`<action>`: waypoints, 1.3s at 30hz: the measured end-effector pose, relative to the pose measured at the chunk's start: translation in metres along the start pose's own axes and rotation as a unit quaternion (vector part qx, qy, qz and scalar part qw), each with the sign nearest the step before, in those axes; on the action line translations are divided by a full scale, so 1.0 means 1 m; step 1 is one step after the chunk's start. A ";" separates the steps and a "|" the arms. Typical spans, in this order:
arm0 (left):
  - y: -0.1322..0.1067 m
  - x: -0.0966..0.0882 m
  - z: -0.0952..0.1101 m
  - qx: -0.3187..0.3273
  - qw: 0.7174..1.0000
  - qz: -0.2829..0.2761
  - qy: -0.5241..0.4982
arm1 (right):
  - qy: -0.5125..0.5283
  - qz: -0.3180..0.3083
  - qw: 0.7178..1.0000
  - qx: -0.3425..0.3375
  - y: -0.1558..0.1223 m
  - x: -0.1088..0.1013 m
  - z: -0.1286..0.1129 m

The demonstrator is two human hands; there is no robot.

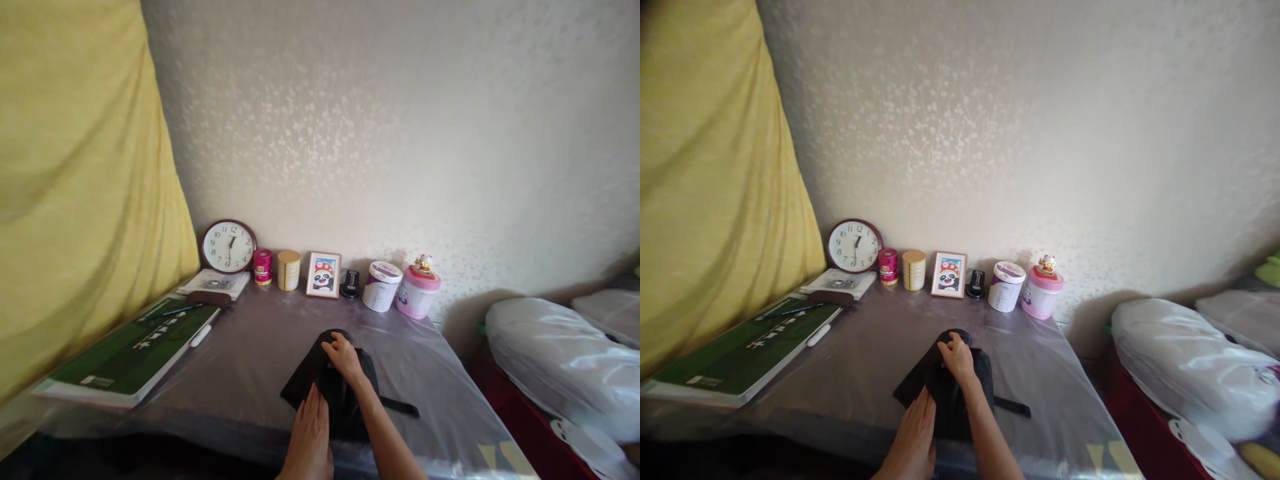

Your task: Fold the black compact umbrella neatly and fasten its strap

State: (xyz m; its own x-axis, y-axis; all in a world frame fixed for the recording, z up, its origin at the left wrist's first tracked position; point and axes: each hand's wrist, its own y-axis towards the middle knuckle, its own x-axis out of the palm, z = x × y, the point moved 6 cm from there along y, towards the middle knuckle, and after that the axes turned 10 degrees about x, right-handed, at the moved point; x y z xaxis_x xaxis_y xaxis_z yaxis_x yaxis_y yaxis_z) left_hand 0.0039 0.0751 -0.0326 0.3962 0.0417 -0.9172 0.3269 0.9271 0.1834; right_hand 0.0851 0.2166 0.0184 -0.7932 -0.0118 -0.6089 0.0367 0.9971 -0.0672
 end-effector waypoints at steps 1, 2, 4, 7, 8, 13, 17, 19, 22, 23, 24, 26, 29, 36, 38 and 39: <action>-0.003 0.000 -0.002 0.010 1.000 0.015 0.006 | -0.010 -0.011 1.000 -0.007 -0.002 0.001 -0.002; -0.006 -0.001 -0.004 0.023 0.999 0.037 0.010 | -0.020 -0.024 0.999 -0.016 -0.005 0.002 -0.004; -0.012 -0.008 -0.006 0.048 0.992 0.111 0.021 | -0.040 -0.047 0.997 -0.039 -0.012 0.004 -0.009; -0.017 -0.025 0.000 0.073 0.977 0.194 0.041 | -0.063 -0.055 0.994 -0.068 -0.019 0.004 -0.015; -0.015 -0.028 0.005 0.087 0.978 0.185 0.041 | -0.068 -0.053 0.993 -0.077 -0.021 0.003 -0.017; 0.002 -0.025 0.018 0.084 0.996 0.027 0.010 | -0.052 -0.050 0.987 -0.141 -0.036 -0.001 -0.025; 0.004 -0.016 0.012 0.016 0.998 -0.060 -0.003 | -0.009 -0.043 0.973 -0.227 -0.069 -0.009 -0.025; 0.003 -0.012 0.010 0.010 0.997 -0.072 -0.009 | -0.003 -0.039 0.961 -0.274 -0.085 -0.013 -0.023; 0.004 -0.003 0.006 0.023 0.998 -0.061 -0.023 | -0.030 -0.034 0.946 -0.322 -0.092 -0.011 -0.015; 0.004 -0.001 0.005 0.023 0.998 -0.054 -0.022 | -0.044 -0.028 0.944 -0.327 -0.089 -0.010 -0.011; 0.005 0.001 0.003 0.020 0.998 -0.048 -0.018 | -0.059 -0.020 0.943 -0.326 -0.082 -0.008 -0.008; 0.006 0.004 0.001 0.015 0.999 -0.041 -0.011 | -0.083 -0.004 0.946 -0.314 -0.064 -0.006 -0.002; 0.009 0.002 0.004 0.008 0.999 -0.050 -0.008 | -0.106 0.013 0.950 -0.294 -0.034 -0.005 0.002; 0.012 -0.021 0.018 -0.067 0.986 -0.150 0.008 | -0.060 0.040 0.975 -0.211 0.024 -0.009 0.007; 0.011 -0.023 0.019 -0.072 0.986 -0.151 -0.002 | -0.034 0.061 0.986 -0.154 0.034 -0.016 0.014; 0.011 -0.023 0.019 -0.074 0.986 -0.147 -0.006 | -0.025 0.078 0.989 -0.127 0.037 -0.022 0.018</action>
State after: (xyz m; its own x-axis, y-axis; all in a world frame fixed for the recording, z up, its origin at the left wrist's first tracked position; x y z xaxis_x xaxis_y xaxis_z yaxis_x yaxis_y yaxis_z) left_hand 0.0144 0.0774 -0.0030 0.3140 -0.2403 -0.9185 0.3010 0.9427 -0.1437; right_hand 0.1147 0.2520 0.0145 -0.7587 0.1453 -0.6350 -0.0030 0.9740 0.2265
